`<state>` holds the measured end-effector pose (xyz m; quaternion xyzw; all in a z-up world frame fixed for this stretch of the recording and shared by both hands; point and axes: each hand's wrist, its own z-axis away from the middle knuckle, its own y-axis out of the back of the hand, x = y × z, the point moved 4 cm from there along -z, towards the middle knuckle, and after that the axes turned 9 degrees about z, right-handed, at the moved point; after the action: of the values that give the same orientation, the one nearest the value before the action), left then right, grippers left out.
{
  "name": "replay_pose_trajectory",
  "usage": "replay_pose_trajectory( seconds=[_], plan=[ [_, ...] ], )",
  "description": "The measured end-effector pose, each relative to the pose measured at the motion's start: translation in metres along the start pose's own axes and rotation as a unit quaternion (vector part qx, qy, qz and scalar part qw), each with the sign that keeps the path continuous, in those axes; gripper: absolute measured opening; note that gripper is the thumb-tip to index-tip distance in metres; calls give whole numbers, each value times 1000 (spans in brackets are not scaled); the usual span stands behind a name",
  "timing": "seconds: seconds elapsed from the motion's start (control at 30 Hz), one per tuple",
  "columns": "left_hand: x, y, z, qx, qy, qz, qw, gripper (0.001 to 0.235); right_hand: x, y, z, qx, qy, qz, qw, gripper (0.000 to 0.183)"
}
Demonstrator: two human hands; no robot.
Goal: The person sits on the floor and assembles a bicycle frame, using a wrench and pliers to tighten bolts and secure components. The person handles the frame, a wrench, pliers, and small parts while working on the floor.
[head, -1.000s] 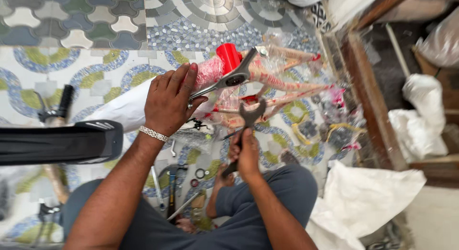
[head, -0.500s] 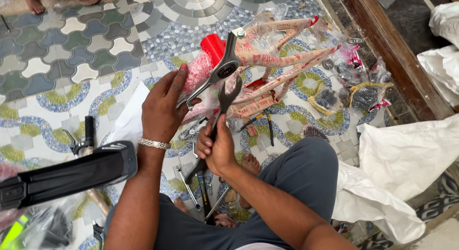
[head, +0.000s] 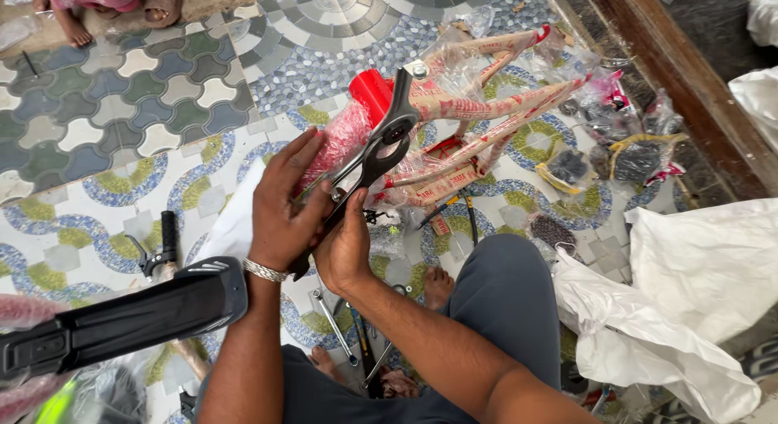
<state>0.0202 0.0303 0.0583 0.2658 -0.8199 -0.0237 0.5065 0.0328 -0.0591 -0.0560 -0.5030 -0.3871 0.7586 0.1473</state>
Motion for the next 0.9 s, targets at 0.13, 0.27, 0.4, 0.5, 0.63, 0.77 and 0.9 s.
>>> replay_pose_trajectory(
  seconds=[0.13, 0.27, 0.4, 0.5, 0.63, 0.77, 0.9],
  plan=[
    [20, -8, -2, -14, -13, -87, 996, 59, 0, -10, 1, -20, -9, -48, 999, 69],
    [46, -17, -1, -25, -26, -229, 973, 51, -2, -20, 10, -45, -35, -75, 996, 71],
    [59, -24, -12, -46, -3, -253, 966, 38, 3, -21, 15, -54, -73, -138, 986, 58],
    [61, -39, -22, -42, -3, -276, 960, 30, 13, -13, 15, -85, -83, -44, 992, 44],
    [56, -51, -35, -26, -16, -290, 957, 26, 20, -9, 15, -152, -91, -108, 978, 42],
    [52, -54, -33, -22, 6, -276, 961, 25, 27, -4, 22, -213, -85, -114, 967, 40],
    [51, -56, -33, -23, -1, -277, 961, 26, 36, 5, 30, -270, -58, -60, 959, 37]
  ],
)
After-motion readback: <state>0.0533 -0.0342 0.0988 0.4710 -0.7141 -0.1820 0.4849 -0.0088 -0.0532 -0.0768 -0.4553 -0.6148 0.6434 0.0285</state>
